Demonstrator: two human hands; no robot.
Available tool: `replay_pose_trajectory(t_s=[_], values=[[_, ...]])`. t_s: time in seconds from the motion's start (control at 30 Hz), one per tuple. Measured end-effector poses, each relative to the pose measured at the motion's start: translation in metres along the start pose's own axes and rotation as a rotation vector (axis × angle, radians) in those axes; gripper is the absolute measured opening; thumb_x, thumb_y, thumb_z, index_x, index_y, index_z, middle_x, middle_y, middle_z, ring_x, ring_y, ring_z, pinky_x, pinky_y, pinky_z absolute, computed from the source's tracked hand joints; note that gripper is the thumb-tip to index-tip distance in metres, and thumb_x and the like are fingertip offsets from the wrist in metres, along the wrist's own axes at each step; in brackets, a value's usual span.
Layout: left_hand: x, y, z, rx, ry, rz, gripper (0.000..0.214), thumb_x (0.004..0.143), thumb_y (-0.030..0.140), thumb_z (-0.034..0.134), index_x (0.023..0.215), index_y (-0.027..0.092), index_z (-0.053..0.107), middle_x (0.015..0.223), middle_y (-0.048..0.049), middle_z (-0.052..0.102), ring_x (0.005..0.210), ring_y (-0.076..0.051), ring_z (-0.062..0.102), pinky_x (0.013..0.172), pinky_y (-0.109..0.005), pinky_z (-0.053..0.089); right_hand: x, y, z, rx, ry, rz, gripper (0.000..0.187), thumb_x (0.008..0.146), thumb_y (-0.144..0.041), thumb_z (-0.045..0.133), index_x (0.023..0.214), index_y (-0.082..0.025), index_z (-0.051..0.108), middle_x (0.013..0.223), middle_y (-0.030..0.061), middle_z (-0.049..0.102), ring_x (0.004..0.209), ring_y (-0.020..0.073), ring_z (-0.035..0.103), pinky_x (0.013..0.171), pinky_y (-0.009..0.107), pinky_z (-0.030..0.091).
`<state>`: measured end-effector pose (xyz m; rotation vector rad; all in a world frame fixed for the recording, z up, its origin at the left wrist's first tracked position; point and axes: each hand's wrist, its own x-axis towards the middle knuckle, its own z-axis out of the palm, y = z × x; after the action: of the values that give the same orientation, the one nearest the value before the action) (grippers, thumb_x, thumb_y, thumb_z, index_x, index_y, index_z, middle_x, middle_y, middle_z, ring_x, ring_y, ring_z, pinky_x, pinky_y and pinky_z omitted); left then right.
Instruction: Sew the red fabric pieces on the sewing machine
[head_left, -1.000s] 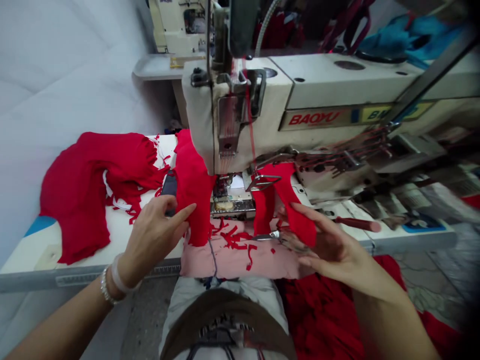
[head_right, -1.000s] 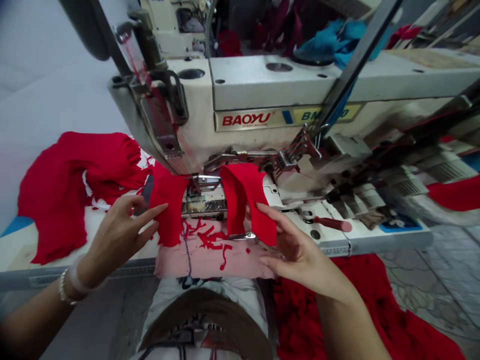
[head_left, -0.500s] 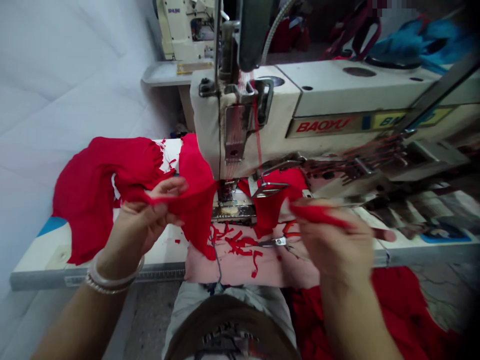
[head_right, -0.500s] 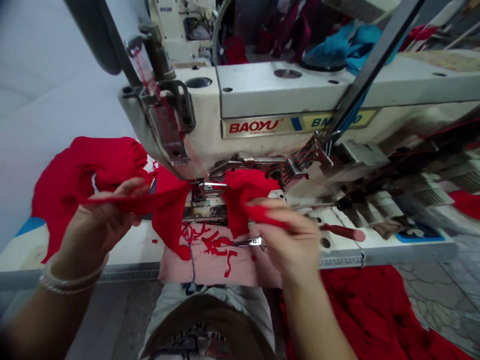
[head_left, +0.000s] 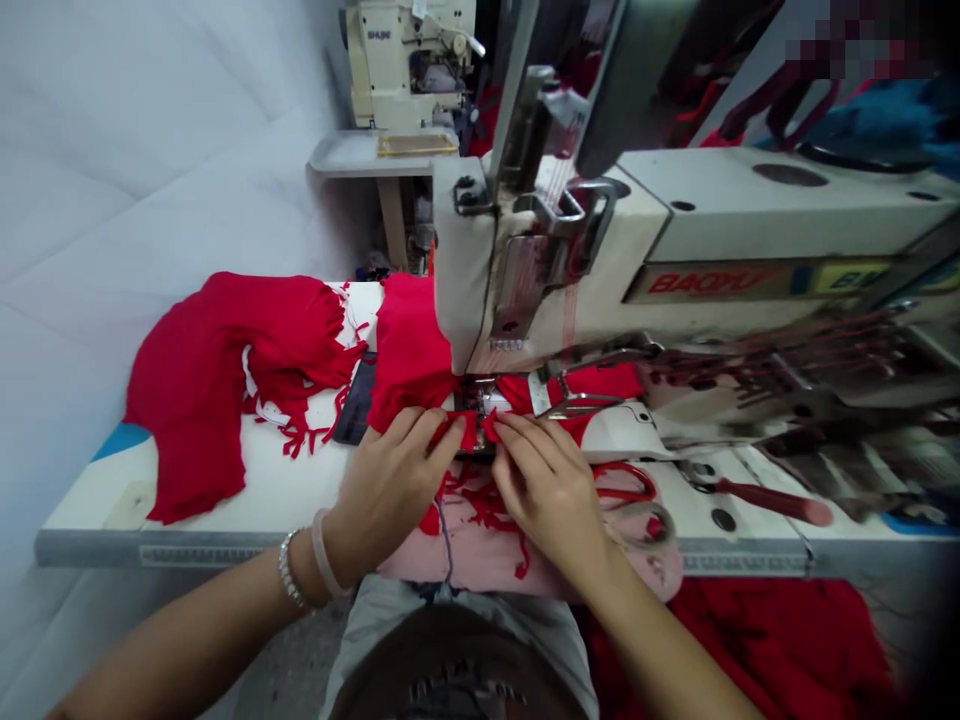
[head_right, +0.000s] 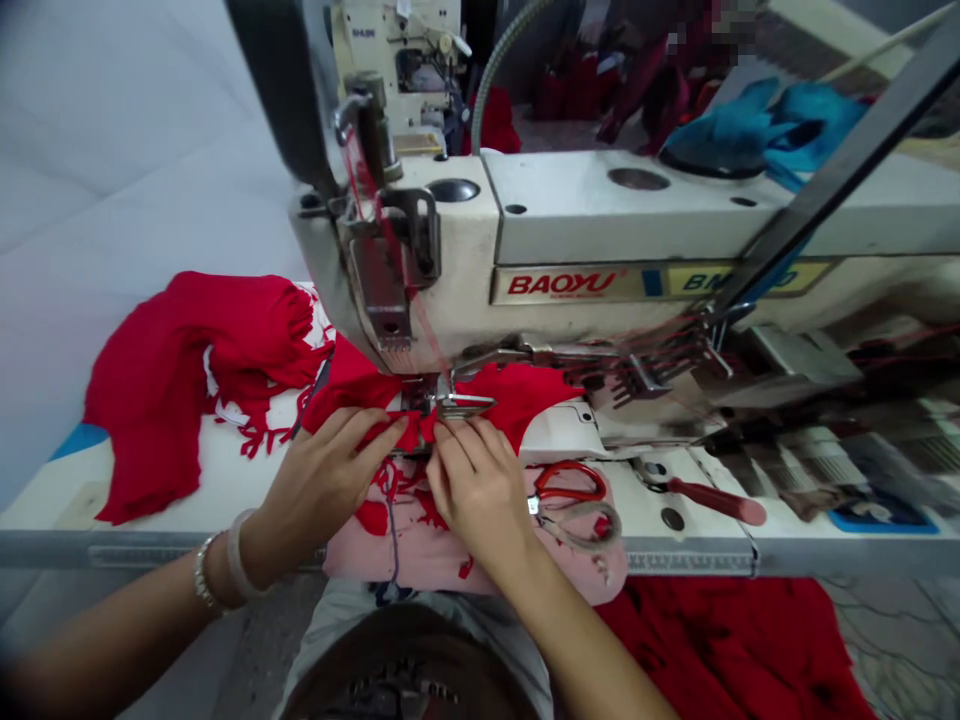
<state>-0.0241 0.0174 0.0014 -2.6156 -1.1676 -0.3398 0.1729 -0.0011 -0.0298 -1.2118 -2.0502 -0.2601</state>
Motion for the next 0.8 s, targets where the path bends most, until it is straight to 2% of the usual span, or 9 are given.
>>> replay_pose_trajectory(t_s=[0.07,0.13,0.27,0.37,0.53,0.63,0.8], values=[[0.000,0.005,-0.004,0.042,-0.016,-0.046,0.042,0.093,0.016,0.052,0.135,0.020,0.055,0.120,-0.0123,0.062,0.100,-0.026,0.058,0.071,-0.037,0.052,0.001,-0.003,0.002,0.011,-0.026,0.010,0.026,0.088,-0.010,0.054,0.111,-0.013,0.064,0.111,0.0103,0.069,0.102,0.0232,0.058,0.087,0.040,0.051],[0.000,0.009,-0.004,0.060,-0.006,-0.068,0.042,0.094,0.016,0.049,0.134,0.021,0.056,0.121,-0.0130,0.062,0.101,-0.027,0.058,0.071,-0.038,0.051,0.002,-0.006,0.003,-0.020,-0.062,-0.002,0.027,0.088,-0.011,0.053,0.113,-0.014,0.065,0.116,0.0096,0.068,0.104,0.0245,0.056,0.085,0.040,0.050],[0.002,0.010,0.000,0.002,-0.027,0.010,0.038,0.097,0.013,0.039,0.132,0.009,0.055,0.131,-0.0160,0.059,0.113,-0.026,0.056,0.072,-0.035,0.054,0.004,-0.008,0.001,-0.097,-0.103,-0.030,0.028,0.090,-0.015,0.053,0.114,-0.011,0.066,0.116,0.0105,0.068,0.104,0.0266,0.054,0.081,0.041,0.049],[0.003,0.010,0.002,-0.032,-0.050,0.028,0.038,0.098,0.011,0.036,0.130,0.006,0.053,0.130,-0.0161,0.060,0.112,-0.025,0.058,0.069,-0.033,0.055,0.006,-0.007,-0.001,-0.141,-0.121,-0.060,0.028,0.090,-0.016,0.052,0.113,-0.011,0.067,0.115,0.0107,0.068,0.102,0.0273,0.054,0.079,0.041,0.046],[0.002,0.009,0.005,-0.066,-0.044,0.028,0.042,0.099,0.013,0.033,0.138,0.006,0.046,0.130,-0.0175,0.059,0.113,-0.025,0.058,0.077,-0.036,0.057,0.010,-0.007,-0.005,-0.189,-0.164,-0.108,0.028,0.092,-0.017,0.050,0.113,-0.010,0.067,0.116,0.0095,0.068,0.099,0.0253,0.054,0.079,0.040,0.044],[0.001,0.008,0.006,-0.087,-0.039,0.029,0.041,0.098,0.012,0.034,0.136,0.006,0.048,0.131,-0.0166,0.059,0.114,-0.026,0.057,0.084,-0.039,0.057,0.011,-0.006,-0.006,-0.174,-0.169,-0.128,0.028,0.092,-0.015,0.051,0.115,-0.009,0.066,0.116,0.0086,0.069,0.100,0.0242,0.054,0.079,0.039,0.042],[0.002,0.006,0.006,-0.107,-0.061,0.024,0.040,0.098,0.011,0.036,0.134,0.006,0.050,0.132,-0.0157,0.058,0.115,-0.026,0.057,0.086,-0.040,0.058,0.009,-0.005,-0.005,-0.161,-0.171,-0.118,0.029,0.093,-0.015,0.051,0.117,-0.008,0.066,0.116,0.0088,0.068,0.102,0.0253,0.052,0.081,0.039,0.041]])
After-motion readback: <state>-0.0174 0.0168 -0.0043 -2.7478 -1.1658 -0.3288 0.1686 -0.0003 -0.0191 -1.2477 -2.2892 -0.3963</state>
